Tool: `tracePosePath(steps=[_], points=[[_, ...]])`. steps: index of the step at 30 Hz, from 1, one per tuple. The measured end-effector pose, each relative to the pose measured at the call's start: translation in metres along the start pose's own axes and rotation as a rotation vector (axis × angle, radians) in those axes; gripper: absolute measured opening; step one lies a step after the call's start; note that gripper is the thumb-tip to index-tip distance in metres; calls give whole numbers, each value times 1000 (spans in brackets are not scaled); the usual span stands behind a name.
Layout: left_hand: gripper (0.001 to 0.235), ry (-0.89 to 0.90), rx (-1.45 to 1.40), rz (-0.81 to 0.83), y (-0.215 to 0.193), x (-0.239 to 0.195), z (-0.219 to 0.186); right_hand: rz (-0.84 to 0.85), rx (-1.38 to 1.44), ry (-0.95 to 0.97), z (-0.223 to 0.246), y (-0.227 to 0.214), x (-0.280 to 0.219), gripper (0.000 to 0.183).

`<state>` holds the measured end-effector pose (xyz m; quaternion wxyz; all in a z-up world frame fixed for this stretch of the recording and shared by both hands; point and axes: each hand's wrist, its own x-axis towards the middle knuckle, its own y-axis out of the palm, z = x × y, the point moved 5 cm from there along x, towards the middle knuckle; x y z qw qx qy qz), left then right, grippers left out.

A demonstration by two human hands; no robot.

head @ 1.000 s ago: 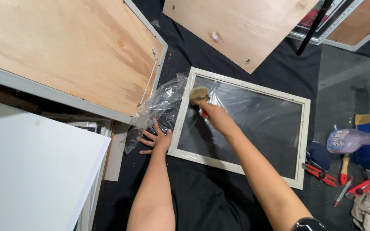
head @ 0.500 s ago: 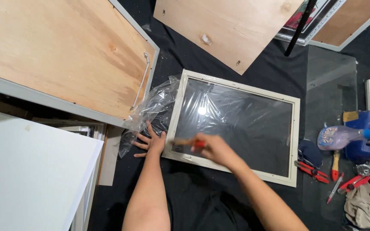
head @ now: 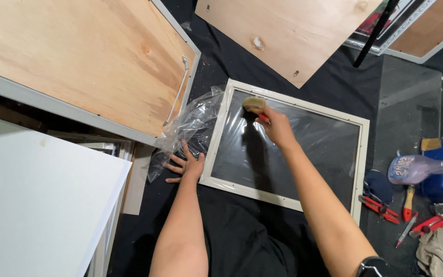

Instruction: Using a small brush to sweep dust and debris off a glass pane inside a picture frame.

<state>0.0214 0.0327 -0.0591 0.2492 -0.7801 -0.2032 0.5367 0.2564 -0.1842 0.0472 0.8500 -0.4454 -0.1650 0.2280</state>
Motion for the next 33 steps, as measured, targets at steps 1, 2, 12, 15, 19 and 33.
tracePosePath(steps=[1, 2, 12, 15, 19, 33], points=[[75, 2, 4, 3, -1, -1, 0, -1, -1, 5, 3, 1, -14, 28], [75, 9, 3, 0, -3, -2, -1, 42, 2, 14, 5, 4, -28, 32], [75, 15, -4, -16, -6, -7, -2, 499, 182, 49, 134, -36, -197, 25], [75, 20, -6, -14, -7, -8, -4, 246, 294, 132, 95, -49, -179, 25], [74, 34, -31, -2, -8, -11, -5, 5, 115, 226, 40, -41, -162, 22], [75, 8, -6, 9, -7, -8, -4, -149, 6, 176, 12, -73, -45, 20]])
